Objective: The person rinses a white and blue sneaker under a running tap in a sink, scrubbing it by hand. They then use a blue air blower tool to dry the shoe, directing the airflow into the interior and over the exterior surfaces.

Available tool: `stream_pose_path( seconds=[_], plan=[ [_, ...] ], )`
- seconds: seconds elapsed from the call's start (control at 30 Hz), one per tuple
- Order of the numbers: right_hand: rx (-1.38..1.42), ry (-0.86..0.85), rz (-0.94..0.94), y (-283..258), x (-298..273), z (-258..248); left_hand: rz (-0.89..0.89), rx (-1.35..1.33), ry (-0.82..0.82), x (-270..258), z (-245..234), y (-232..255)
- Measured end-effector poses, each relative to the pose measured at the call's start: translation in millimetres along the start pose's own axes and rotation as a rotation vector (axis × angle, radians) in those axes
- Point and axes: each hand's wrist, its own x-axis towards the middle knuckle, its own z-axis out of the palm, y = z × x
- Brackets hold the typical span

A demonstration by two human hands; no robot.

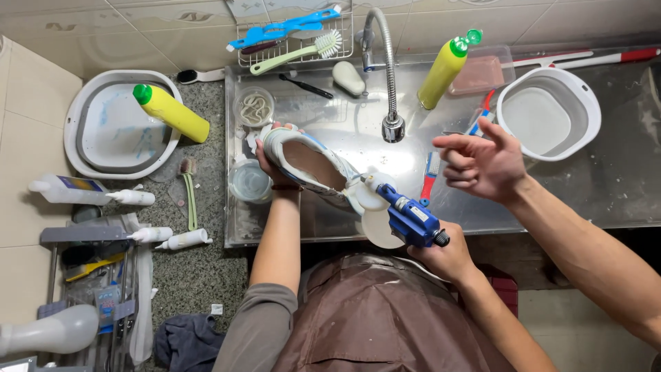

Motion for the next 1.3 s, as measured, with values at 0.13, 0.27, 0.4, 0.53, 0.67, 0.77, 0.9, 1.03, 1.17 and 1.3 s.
stream_pose_path(
  seconds=[0.13, 0.27, 0.4, 0.53, 0.67, 0.77, 0.9, 1.03, 1.17, 1.3],
  plan=[
    [-0.01, 0.027, 0.004, 27.2, 2.5, 0.9, -0.01, -0.025, 0.004, 18.5, -8.8, 0.1],
    [0.066, 0.028, 0.023, 13.8, 1.8, 4.6, -0.051, 0.084, 0.201, 17.8, -10.8, -0.6],
    [0.006, 0.032, -0.13, -14.5, 16.4, 2.9, -0.059, 0.269, 0.183, 28.3, 0.7, -6.7],
    [-0.141, 0.082, -0.232, -11.5, 22.2, 4.7, -0.053, 0.436, 0.147, 19.4, 14.7, -9.1],
    [-0.219, 0.06, -0.171, -16.8, 31.1, 1.8, -0.01, 0.582, 0.102, 23.3, 33.6, -6.6],
    [-0.172, 0.031, -0.113, -23.2, 30.7, 2.4, 0.049, 0.693, 0.106, 19.0, 44.2, -4.7],
    [-0.163, 0.034, -0.103, -24.3, 33.1, 5.1, 0.055, 0.722, 0.104, 17.4, 50.8, -5.1],
    [-0.145, 0.036, -0.115, -31.8, 34.6, 3.5, 0.052, 0.769, 0.115, 15.3, 61.6, -3.6],
    [-0.153, 0.063, -0.17, -32.4, 35.1, 1.9, 0.051, 0.771, 0.124, 13.0, 59.4, -4.4],
    [-0.184, 0.06, -0.184, -23.3, 36.1, -0.7, 0.041, 0.766, 0.147, 17.6, 66.0, -5.7]
  ],
)
